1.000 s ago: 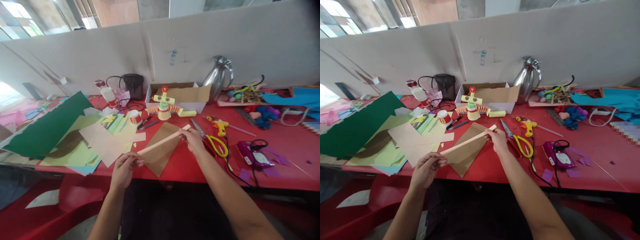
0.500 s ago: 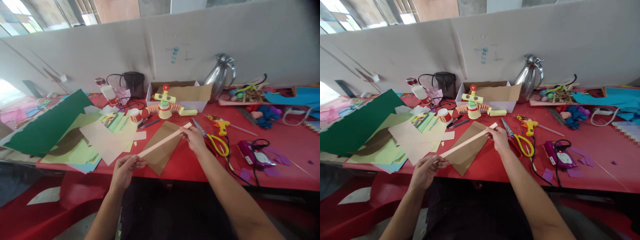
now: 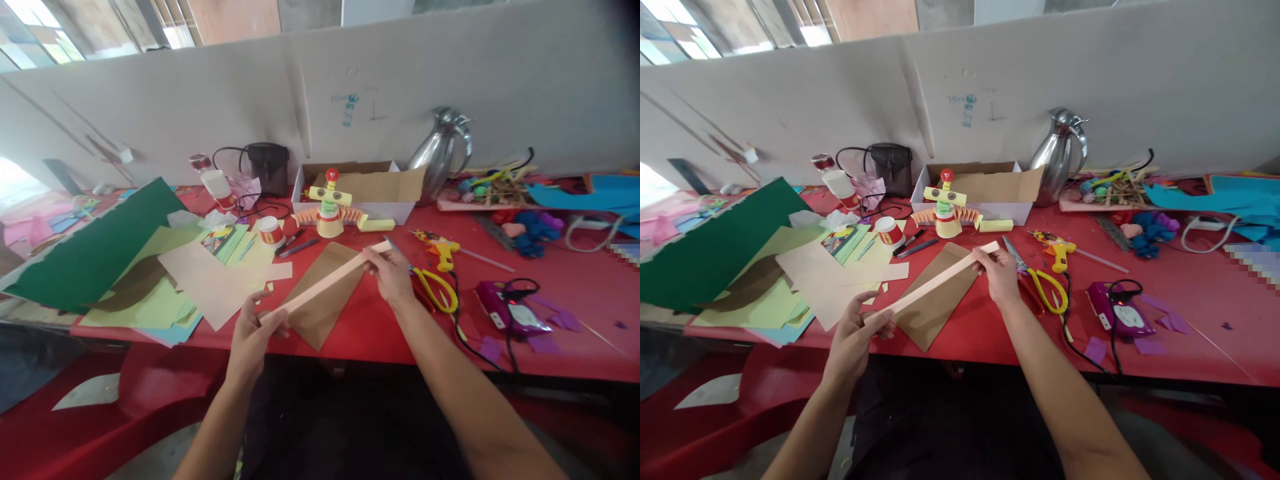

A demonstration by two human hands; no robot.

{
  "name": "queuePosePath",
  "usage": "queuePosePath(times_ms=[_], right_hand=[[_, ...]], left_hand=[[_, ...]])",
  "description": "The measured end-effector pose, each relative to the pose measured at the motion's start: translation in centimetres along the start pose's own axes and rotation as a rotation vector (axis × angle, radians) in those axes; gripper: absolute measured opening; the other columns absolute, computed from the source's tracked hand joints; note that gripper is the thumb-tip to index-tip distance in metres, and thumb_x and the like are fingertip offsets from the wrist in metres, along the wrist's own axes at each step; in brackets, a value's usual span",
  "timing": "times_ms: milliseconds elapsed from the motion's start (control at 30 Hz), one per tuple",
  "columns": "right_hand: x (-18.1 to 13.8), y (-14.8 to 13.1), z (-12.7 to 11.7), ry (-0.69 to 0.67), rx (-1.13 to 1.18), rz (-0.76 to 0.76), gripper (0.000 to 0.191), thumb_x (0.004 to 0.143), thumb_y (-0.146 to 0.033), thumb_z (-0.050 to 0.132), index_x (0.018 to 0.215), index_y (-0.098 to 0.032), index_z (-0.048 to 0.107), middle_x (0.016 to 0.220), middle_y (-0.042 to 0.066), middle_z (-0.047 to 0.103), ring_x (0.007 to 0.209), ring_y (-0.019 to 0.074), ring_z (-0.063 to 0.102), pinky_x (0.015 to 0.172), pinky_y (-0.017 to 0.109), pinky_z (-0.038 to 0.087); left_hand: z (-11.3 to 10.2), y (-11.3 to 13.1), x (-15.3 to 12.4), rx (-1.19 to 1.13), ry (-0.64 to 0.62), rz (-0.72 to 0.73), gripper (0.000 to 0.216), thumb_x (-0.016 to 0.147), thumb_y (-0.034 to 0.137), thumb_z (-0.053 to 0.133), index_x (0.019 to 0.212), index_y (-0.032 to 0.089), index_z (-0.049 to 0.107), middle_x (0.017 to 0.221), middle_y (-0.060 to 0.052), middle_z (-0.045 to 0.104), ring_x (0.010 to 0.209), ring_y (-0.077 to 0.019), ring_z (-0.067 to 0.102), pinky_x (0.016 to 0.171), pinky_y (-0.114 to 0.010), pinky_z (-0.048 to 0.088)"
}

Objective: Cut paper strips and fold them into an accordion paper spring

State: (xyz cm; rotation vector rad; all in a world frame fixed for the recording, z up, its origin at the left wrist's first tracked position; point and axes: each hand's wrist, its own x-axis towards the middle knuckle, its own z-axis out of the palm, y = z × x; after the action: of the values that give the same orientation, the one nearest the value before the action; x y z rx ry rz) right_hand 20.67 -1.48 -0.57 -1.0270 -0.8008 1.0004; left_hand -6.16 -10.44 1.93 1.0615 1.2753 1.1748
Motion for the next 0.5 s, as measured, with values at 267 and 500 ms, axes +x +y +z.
queuePosePath(times_ms=[267,500], right_hand=[[-0.2,-0.4,-0.1,-0.014,-0.020,-0.059,0.016,0.068,-0.035,0.074,0.069,-0.019,0.068,0.054,-0.003,0.059,0.048,0.0089,0.048,0.045,0.022,0.032],[0.2,0.0,-0.3,-0.004,-0.065,0.054,0.021,0.061,-0.033,0.077,0.058,-0.017,0.063,0.045,-0.003,0.055,0.043,0.0078,0.044,0.042,0.022,0.030]], left_hand=[[-0.7,1.4,-0.3,0.244,-0.268,-0.144,0.024,0.071,0.039,0.074,0.077,0.017,0.071,0.074,-0.008,0.072,0.072,-0.0207,0.068,0.068,-0.029,0.051],[0.4,1.8,-1.3,0.238,-0.400,-0.113,0.036,0.075,0.030,0.070,0.109,0.020,0.064,0.066,0.000,0.064,0.052,-0.0135,0.059,0.054,-0.025,0.044]])
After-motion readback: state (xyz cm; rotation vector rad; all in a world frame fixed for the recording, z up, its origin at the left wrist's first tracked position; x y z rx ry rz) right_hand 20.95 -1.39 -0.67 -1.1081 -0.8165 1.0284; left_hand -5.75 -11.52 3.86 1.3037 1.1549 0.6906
